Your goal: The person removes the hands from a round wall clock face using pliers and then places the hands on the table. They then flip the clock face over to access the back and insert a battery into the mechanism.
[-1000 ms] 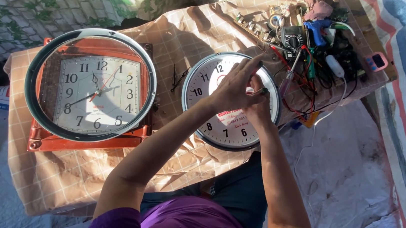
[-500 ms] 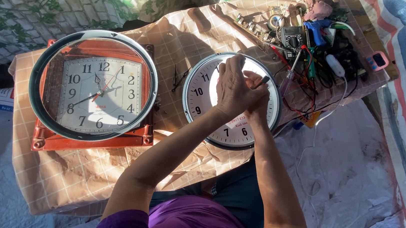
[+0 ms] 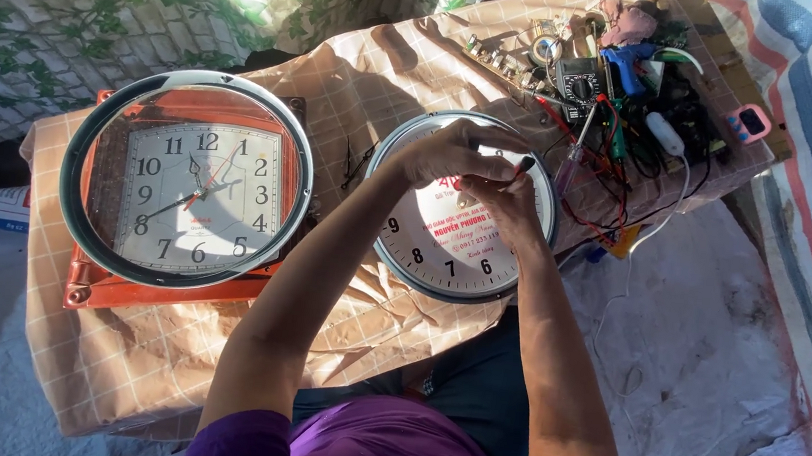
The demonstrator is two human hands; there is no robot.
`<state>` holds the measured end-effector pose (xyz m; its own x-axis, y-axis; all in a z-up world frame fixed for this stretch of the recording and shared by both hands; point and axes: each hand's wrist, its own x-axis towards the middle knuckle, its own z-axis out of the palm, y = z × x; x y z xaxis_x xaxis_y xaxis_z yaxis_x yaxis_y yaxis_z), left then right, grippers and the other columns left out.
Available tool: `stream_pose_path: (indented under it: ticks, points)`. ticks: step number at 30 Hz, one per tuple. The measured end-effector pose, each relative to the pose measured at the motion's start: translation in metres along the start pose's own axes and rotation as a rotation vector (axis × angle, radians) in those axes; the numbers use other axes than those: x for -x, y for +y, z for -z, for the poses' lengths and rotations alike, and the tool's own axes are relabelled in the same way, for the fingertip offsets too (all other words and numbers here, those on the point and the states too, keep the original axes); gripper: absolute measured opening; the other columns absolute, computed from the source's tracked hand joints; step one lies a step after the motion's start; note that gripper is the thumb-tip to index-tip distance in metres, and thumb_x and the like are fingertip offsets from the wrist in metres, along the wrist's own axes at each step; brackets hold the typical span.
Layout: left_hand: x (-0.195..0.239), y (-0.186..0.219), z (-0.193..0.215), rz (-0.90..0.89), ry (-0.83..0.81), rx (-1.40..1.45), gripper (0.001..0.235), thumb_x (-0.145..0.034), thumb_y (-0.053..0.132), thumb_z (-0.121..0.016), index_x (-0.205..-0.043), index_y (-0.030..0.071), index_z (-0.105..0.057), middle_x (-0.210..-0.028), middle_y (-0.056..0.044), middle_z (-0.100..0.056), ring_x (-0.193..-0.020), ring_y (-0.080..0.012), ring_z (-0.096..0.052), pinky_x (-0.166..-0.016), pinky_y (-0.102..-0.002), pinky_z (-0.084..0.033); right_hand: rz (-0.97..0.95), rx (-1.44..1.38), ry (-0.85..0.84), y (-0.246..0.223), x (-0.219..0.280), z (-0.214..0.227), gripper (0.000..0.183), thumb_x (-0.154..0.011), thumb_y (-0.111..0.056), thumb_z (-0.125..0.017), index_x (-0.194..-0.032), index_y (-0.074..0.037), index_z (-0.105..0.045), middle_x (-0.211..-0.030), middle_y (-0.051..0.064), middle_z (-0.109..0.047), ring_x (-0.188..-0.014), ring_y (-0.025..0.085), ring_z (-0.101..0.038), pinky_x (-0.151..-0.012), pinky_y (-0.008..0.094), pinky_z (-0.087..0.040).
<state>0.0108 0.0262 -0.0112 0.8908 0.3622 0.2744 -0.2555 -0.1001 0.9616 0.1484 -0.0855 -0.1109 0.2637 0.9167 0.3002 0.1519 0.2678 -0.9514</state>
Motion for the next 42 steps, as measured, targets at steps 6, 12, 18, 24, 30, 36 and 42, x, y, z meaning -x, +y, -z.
stream_pose_path:
  ticks: [6, 12, 18, 24, 30, 36, 42]
  points:
    - [-0.006, -0.026, 0.004, 0.163, -0.117, 0.224, 0.040, -0.080, 0.026, -0.087, -0.117, 0.016, -0.077, -0.100, -0.010, -0.077, -0.095, -0.0257, -0.069, -0.090, -0.040, -0.052, -0.029, -0.054, 0.049, -0.012, -0.003, -0.004, 0.044, -0.081, -0.008, -0.093, -0.117, -0.006, -0.069, -0.095, 0.013, -0.077, -0.087, 0.015, -0.072, -0.086, 0.032, -0.053]
    - [-0.007, -0.024, -0.028, 0.070, 0.217, 0.136, 0.028, -0.080, 0.015, -0.086, -0.107, 0.012, -0.077, -0.091, -0.008, -0.077, -0.093, -0.0223, -0.070, -0.090, -0.040, -0.052, -0.107, 0.025, -0.005, -0.022, 0.007, 0.000, 0.043, -0.084, -0.009, -0.089, -0.121, -0.010, -0.067, -0.101, 0.008, -0.076, -0.098, 0.020, -0.071, -0.100, 0.050, -0.053]
    - [0.011, -0.016, -0.061, 0.142, 0.855, -0.160, 0.027, -0.097, 0.035, -0.066, -0.119, 0.021, -0.072, -0.105, -0.009, -0.078, -0.114, -0.0327, -0.069, -0.101, -0.051, -0.048, -0.088, 0.067, -0.057, -0.051, 0.005, -0.003, 0.062, -0.086, -0.018, -0.090, -0.134, -0.006, -0.054, -0.111, 0.016, -0.068, -0.115, 0.035, -0.068, -0.111, 0.063, -0.043]
    - [0.023, -0.008, -0.068, 0.126, 0.756, -0.296, 0.049, -0.090, 0.035, -0.075, -0.134, 0.018, -0.061, -0.119, -0.015, -0.069, -0.123, -0.0390, -0.055, -0.101, -0.055, -0.046, 0.046, 0.467, -0.084, -0.042, 0.005, 0.004, 0.061, -0.084, -0.014, -0.090, -0.134, -0.011, -0.055, -0.108, 0.011, -0.068, -0.114, 0.034, -0.067, -0.112, 0.061, -0.043]
    - [0.032, 0.024, -0.040, -0.016, 0.239, -0.176, 0.109, -0.070, 0.001, -0.081, -0.162, 0.015, -0.024, -0.146, -0.032, -0.046, -0.137, -0.0560, -0.041, -0.110, -0.068, -0.035, 0.052, 0.381, -0.089, -0.033, 0.010, 0.010, 0.062, -0.088, -0.019, -0.088, -0.138, -0.007, -0.053, -0.113, 0.019, -0.066, -0.119, 0.040, -0.064, -0.112, 0.069, -0.038]
    - [0.000, -0.019, -0.003, 0.028, 0.133, -0.172, 0.097, -0.070, 0.010, -0.094, -0.153, 0.013, -0.044, -0.136, -0.018, -0.061, -0.128, -0.0387, -0.058, -0.107, -0.051, -0.045, -0.027, 0.364, -0.065, -0.057, 0.008, 0.012, 0.056, -0.091, -0.030, -0.085, -0.135, -0.007, -0.061, -0.107, 0.011, -0.071, -0.113, 0.032, -0.068, -0.113, 0.064, -0.037]
    - [0.003, -0.027, -0.016, 0.008, 0.371, -0.481, 0.094, -0.064, 0.032, -0.101, -0.142, 0.015, -0.050, -0.118, -0.014, -0.065, -0.109, -0.0383, -0.068, -0.091, -0.048, -0.057, -0.055, 0.265, -0.092, -0.054, 0.007, 0.007, 0.026, -0.093, -0.029, -0.083, -0.112, -0.013, -0.077, -0.116, 0.015, -0.070, -0.127, 0.039, -0.062, -0.116, 0.063, -0.035]
